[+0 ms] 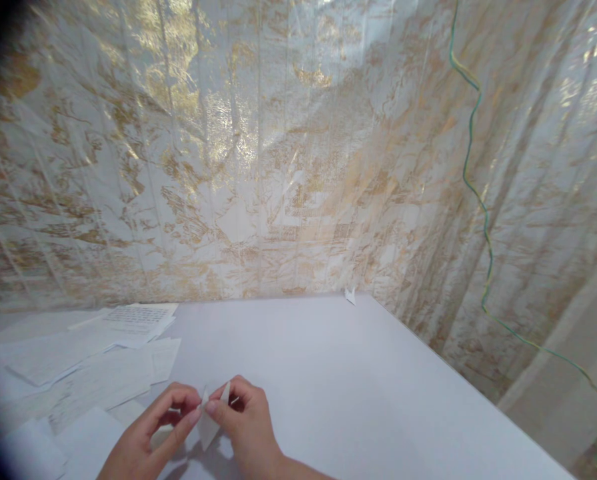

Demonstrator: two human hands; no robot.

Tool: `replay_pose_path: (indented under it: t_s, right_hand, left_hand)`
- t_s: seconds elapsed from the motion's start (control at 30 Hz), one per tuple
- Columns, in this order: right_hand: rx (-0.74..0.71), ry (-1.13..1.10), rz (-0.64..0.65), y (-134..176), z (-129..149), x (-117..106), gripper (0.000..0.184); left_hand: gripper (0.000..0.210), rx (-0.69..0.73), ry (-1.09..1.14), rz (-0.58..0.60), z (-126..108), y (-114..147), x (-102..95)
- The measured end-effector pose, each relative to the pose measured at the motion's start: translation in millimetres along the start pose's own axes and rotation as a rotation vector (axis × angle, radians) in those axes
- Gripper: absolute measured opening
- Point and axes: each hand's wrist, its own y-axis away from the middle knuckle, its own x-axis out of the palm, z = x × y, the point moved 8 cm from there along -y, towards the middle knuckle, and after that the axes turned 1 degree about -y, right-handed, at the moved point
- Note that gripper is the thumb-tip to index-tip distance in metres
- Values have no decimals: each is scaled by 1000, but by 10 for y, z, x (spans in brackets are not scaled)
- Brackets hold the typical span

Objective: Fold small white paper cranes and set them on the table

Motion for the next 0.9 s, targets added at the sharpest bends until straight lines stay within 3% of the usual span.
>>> replay_pose_path:
  t_s: [0.27, 0.57, 0.77, 0.9]
  right_hand:
    - [-89, 83, -1, 14, 94, -23, 32]
    - [-468, 595, 139, 109, 509, 127, 16]
    - [-473, 644, 137, 117, 495, 125, 12]
    - [-510, 670, 124, 112, 489, 118, 16]
  left_hand:
    - [27, -44, 12, 34, -6, 11, 50]
    - [43, -249, 114, 23, 341, -54, 25]
    - [38, -287, 162, 51, 319, -27, 56]
    - [42, -483, 341, 26, 328, 65, 109]
